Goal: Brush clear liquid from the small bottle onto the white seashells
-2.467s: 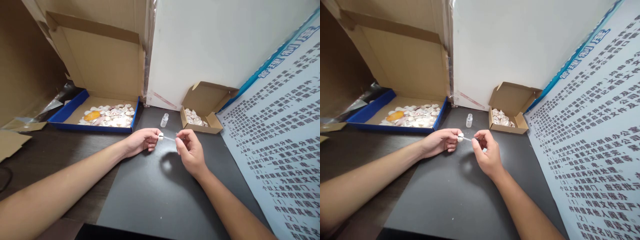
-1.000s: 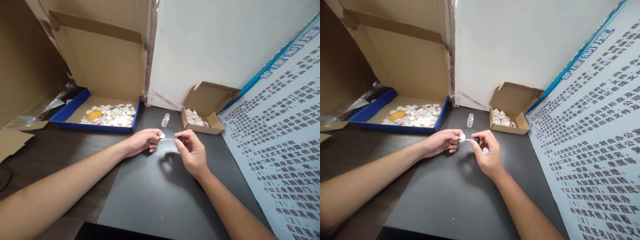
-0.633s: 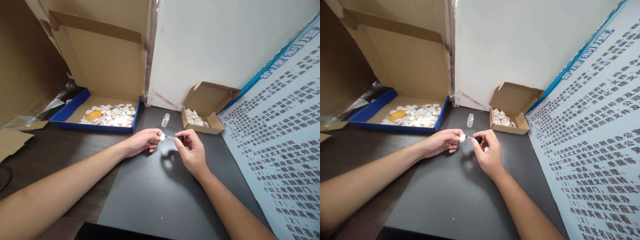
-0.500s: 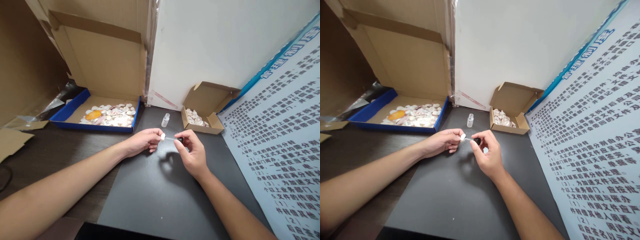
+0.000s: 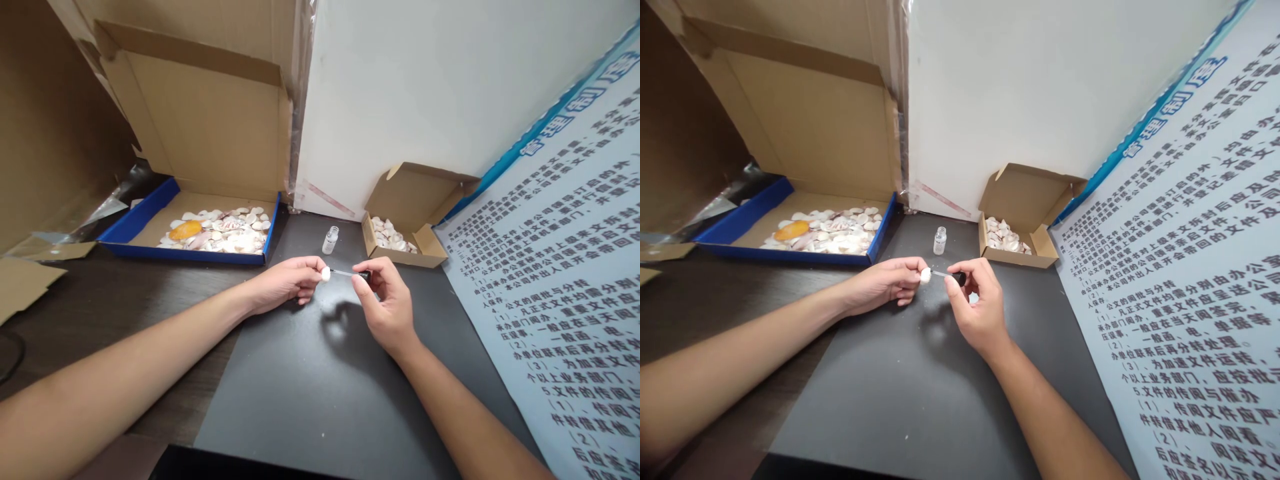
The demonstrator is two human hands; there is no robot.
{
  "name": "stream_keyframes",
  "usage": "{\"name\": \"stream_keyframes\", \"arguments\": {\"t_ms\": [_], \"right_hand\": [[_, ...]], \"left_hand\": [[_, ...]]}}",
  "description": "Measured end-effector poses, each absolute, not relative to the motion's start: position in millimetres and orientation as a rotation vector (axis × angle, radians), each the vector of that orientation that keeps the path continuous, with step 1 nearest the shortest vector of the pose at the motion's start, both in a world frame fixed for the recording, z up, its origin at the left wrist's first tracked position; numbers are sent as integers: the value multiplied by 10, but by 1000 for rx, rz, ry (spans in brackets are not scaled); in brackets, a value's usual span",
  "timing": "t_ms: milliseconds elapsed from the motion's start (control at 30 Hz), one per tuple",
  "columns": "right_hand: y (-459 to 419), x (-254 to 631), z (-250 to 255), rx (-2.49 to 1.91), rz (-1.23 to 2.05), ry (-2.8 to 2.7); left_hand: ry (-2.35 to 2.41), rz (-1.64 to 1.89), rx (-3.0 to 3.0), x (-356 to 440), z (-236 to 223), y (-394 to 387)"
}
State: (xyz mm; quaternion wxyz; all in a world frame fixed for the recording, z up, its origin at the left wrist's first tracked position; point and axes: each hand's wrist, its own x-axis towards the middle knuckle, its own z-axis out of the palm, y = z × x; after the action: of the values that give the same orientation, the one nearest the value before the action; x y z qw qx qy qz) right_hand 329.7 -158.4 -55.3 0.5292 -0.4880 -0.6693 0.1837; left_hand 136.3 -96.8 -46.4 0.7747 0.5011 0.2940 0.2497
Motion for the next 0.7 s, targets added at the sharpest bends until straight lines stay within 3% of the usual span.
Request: {"name": "stream_keyframes", "arguments": {"t_ms": [500, 700], "right_hand": [[-1573, 3276, -523, -1204, 382, -1516], [-1607, 3284, -516, -1100, 634, -1539]], "left_hand": [[635, 545, 1104, 1356, -468, -961], [643, 542, 1074, 1361, -462, -966]]}}
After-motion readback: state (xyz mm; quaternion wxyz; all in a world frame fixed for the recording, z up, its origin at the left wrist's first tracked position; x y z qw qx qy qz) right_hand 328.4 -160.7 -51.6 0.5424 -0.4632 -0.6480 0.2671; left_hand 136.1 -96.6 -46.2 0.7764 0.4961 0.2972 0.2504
